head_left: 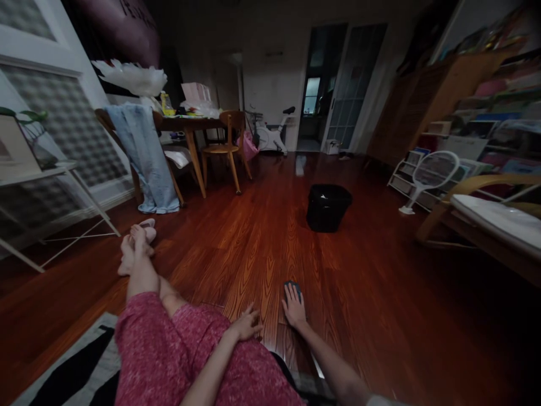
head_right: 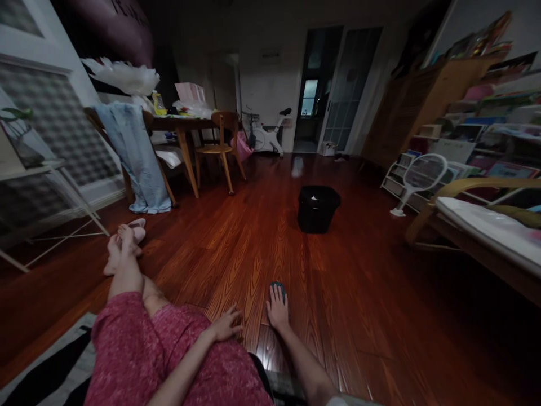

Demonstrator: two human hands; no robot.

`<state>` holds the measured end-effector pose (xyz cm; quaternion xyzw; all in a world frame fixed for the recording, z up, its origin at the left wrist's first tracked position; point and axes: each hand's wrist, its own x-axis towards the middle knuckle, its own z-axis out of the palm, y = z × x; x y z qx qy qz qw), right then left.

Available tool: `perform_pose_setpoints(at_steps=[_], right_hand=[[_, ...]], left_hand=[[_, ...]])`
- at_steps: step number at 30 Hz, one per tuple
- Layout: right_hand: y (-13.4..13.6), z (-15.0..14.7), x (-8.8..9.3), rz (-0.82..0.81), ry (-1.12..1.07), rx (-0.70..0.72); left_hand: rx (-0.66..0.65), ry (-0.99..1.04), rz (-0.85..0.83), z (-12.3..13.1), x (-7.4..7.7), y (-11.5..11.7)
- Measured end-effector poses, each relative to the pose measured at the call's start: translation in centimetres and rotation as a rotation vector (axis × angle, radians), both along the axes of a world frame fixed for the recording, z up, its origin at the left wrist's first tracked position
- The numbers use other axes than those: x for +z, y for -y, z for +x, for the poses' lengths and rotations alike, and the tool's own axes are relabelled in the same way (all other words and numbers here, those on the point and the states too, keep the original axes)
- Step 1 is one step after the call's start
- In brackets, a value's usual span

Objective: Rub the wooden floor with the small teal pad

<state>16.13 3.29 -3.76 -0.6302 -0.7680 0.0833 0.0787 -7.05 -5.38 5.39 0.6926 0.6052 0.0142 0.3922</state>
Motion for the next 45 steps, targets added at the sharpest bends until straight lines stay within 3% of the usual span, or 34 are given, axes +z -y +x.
perform_pose_setpoints(at_steps=[3,6,14,18,22,28,33,37,45], right_hand=[[-0.9,-0.8,-0.3,-0.008,-0.007,-0.043],[0.5,-0.4,-1.3,0.016,-0.025,-0.013],[10.9,4.3,-3.1,-0.009,-0.021,0.155],[13.2,4.9,-3.7,0.003,-0.021,0.135],[10.1,3.4,-3.6,0.027,-0.019,0.097],[2.2,-0.6,-1.2,0.030,-0.027,0.041],[0.4,-2.5,-0.2,0.009,-0.029,-0.060],[2.7,-1.4,-1.1,0.016,-0.057,0.008],[12.2,4.1,-3.6,-0.052,-0.076,0.176]], left_hand=[[0.007,-0.046,-0.031,0.2,0.6,0.0],[0.005,-0.049,-0.030,0.4,1.1,0.1],[0.021,-0.013,-0.034,0.3,1.0,0.2],[0.009,-0.009,-0.037,0.4,1.1,0.3],[0.012,-0.027,-0.049,0.4,1.2,0.3],[0.013,-0.019,-0.019,0.3,1.0,0.2],[0.011,-0.032,-0.029,0.3,0.8,-0.1],[0.012,-0.040,-0.023,0.4,0.6,-0.2],[0.019,-0.018,-0.012,0.3,0.7,0.1]])
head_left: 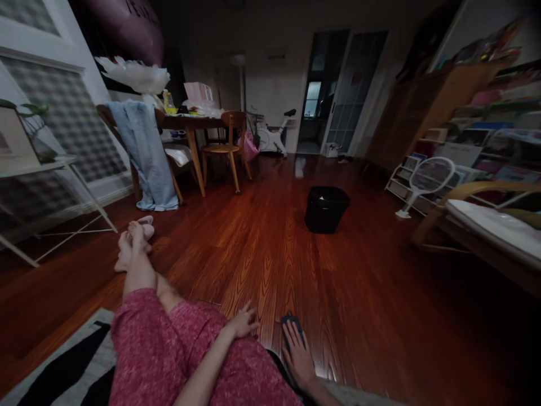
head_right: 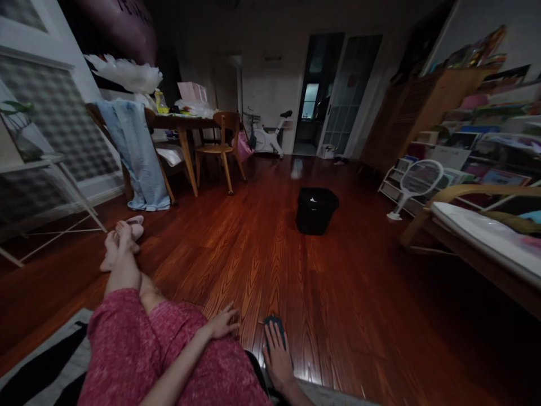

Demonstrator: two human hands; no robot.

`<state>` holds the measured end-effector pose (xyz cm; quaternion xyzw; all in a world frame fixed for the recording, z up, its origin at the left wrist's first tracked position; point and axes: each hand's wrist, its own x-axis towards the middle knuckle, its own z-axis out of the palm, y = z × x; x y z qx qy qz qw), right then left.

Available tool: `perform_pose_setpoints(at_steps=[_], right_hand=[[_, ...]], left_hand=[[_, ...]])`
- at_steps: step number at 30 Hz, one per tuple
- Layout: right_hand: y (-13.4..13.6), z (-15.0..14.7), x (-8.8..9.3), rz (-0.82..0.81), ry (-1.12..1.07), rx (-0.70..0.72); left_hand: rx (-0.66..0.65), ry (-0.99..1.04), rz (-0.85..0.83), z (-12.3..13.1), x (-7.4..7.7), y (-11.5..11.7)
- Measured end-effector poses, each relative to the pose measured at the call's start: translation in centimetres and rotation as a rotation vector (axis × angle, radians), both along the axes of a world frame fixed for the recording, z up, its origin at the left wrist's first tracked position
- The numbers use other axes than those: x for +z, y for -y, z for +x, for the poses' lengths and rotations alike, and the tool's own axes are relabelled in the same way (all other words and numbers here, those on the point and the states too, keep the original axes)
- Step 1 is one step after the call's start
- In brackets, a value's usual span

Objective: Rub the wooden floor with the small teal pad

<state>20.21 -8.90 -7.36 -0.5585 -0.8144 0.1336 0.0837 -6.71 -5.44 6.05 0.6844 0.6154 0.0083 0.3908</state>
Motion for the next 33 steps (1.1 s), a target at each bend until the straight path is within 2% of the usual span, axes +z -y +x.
perform_pose_setpoints(at_steps=[3,5,13,17,21,27,30,33], right_hand=[[1.0,0.4,-0.3,0.029,0.003,-0.008],[0.1,-0.3,-0.1,0.057,0.019,-0.028],[-9.2,-5.9,3.5,0.041,0.054,-0.135],[-11.0,-7.5,3.8,0.030,0.047,-0.190],[-9.6,-6.5,2.8,0.045,0.018,-0.131],[-3.2,-2.1,0.9,0.036,0.013,0.032],[-0.3,-0.7,0.4,0.029,0.019,0.044],[0.6,-0.7,0.4,0.025,0.014,0.022]], left_hand=[[-0.014,-0.005,-0.013,0.0,0.1,0.0],[-0.024,-0.014,-0.021,0.0,0.2,0.0],[-0.015,-0.005,-0.005,0.0,0.4,0.2],[-0.007,-0.022,-0.013,0.0,0.5,0.1],[-0.005,-0.017,-0.014,0.1,0.5,0.0],[-0.006,-0.012,-0.005,0.1,0.3,0.0],[-0.003,0.006,-0.006,0.0,0.1,0.1],[-0.010,0.010,-0.008,-0.1,0.0,0.1]])
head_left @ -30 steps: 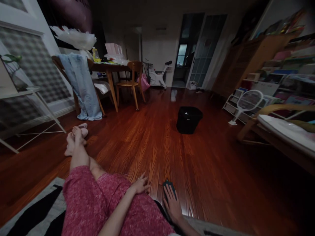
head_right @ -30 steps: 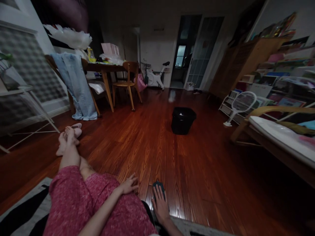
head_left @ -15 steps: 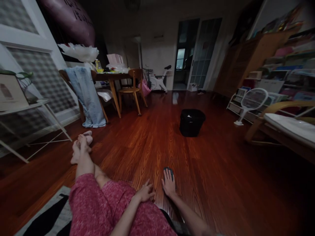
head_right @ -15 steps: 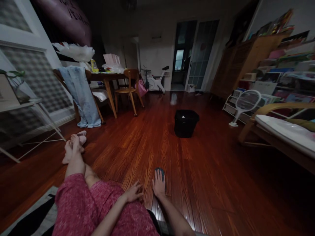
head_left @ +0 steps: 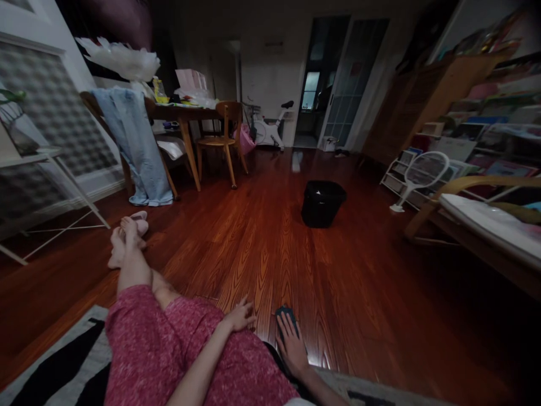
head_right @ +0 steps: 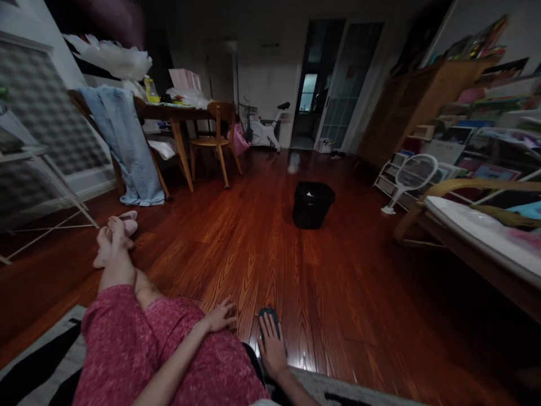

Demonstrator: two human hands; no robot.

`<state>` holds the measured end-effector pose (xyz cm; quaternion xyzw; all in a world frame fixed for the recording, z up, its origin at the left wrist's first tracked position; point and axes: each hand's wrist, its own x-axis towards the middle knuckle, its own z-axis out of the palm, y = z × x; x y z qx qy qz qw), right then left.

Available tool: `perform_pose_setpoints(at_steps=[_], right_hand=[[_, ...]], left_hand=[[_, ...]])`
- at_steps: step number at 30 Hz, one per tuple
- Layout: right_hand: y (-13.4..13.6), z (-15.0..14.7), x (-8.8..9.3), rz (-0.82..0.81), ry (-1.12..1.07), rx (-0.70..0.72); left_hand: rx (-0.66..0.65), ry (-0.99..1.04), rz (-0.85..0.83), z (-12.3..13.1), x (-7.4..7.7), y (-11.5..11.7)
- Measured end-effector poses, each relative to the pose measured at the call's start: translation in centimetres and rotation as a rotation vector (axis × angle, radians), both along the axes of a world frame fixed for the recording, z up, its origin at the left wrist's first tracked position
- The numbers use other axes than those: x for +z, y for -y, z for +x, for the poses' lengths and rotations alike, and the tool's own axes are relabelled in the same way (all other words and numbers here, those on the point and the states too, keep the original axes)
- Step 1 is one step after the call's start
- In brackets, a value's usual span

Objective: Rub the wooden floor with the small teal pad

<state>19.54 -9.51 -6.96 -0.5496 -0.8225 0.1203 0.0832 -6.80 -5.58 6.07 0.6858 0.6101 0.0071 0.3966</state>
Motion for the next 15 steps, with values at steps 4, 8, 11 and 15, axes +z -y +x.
perform_pose_setpoints(at_steps=[4,8,11,15], right_hand=[[-2.5,-1.5,0.7,0.005,0.005,-0.029],[-7.1,-3.7,2.1,0.020,0.022,-0.051],[-10.1,-5.2,3.0,0.022,0.031,-0.091],[-11.4,-6.3,3.1,0.010,0.036,-0.140]], left_hand=[[-0.002,-0.004,-0.001,0.0,0.0,0.0],[-0.001,-0.007,0.001,0.1,0.4,0.0],[0.002,-0.018,0.000,0.3,1.0,0.1],[0.007,-0.039,-0.013,0.4,1.3,0.2]])
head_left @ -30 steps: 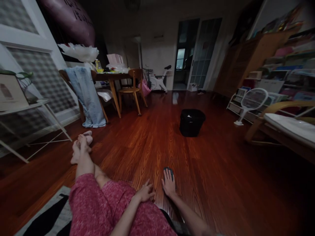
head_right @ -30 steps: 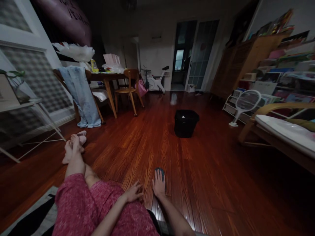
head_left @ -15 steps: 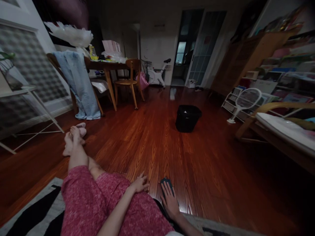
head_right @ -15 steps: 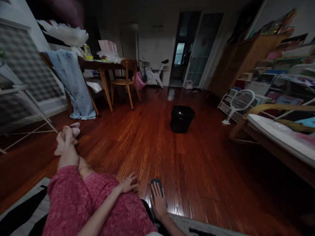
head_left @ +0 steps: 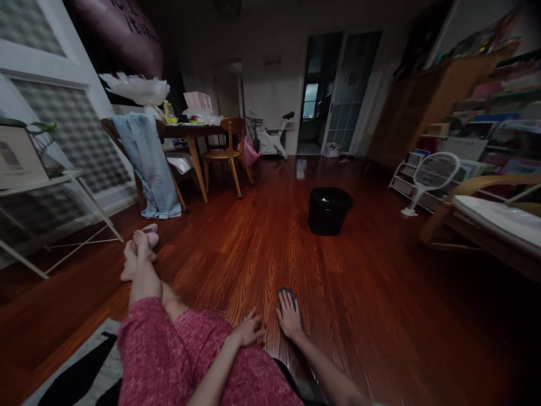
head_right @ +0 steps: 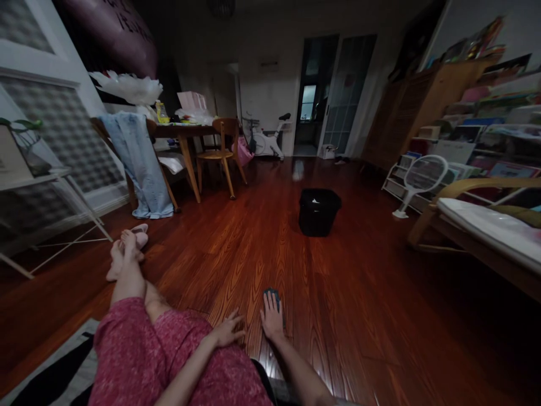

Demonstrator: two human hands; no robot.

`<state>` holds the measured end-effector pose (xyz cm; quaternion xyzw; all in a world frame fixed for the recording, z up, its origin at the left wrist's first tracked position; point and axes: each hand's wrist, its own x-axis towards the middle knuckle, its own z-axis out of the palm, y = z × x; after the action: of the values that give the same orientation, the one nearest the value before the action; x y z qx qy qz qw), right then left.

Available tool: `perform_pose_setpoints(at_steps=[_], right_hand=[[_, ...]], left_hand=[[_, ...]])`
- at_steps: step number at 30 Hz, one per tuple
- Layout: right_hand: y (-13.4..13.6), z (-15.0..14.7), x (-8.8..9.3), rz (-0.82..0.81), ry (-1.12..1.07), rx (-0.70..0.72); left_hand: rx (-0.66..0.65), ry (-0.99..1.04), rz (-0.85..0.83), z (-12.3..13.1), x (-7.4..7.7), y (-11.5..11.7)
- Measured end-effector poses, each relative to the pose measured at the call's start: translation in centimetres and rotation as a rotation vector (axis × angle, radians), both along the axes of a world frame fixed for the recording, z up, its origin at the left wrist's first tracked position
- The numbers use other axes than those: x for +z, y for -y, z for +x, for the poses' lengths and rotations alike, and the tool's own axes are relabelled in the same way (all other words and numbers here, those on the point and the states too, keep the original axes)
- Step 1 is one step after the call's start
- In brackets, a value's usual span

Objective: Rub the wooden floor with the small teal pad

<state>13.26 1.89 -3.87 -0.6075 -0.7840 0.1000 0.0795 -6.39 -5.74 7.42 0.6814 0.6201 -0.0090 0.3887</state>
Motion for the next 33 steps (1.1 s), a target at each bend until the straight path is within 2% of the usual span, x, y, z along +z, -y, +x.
perform_pose_setpoints(at_steps=[4,12,15,17,20,25,28,30,33], right_hand=[[1.9,1.1,-1.1,0.009,-0.027,0.042],[9.6,6.5,-2.6,-0.020,-0.045,0.181],[10.4,7.1,-2.8,-0.016,-0.030,0.182],[9.8,6.8,-2.8,0.000,-0.022,0.171],[7.2,5.6,-2.5,0.041,-0.021,0.141],[1.0,2.2,-0.2,0.018,-0.030,0.046],[-1.7,0.1,0.8,-0.012,-0.033,-0.034],[-2.4,-0.8,0.9,-0.013,-0.044,-0.078],[-1.5,-1.4,0.0,-0.006,-0.072,-0.081]], left_hand=[[-0.005,0.010,0.014,-0.1,-0.4,-0.1],[0.001,0.037,0.010,-0.4,-1.4,-0.2],[-0.003,0.029,0.013,-0.4,-1.3,-0.1],[-0.005,0.017,0.007,-0.3,-1.2,-0.1],[-0.002,0.014,-0.006,-0.3,-1.0,-0.1],[-0.014,0.022,-0.005,-0.3,-0.3,0.0],[-0.010,0.011,-0.010,-0.2,-0.1,0.0],[-0.003,-0.001,-0.008,-0.2,-0.2,0.0],[0.004,0.004,-0.003,-0.2,-0.6,-0.2]])
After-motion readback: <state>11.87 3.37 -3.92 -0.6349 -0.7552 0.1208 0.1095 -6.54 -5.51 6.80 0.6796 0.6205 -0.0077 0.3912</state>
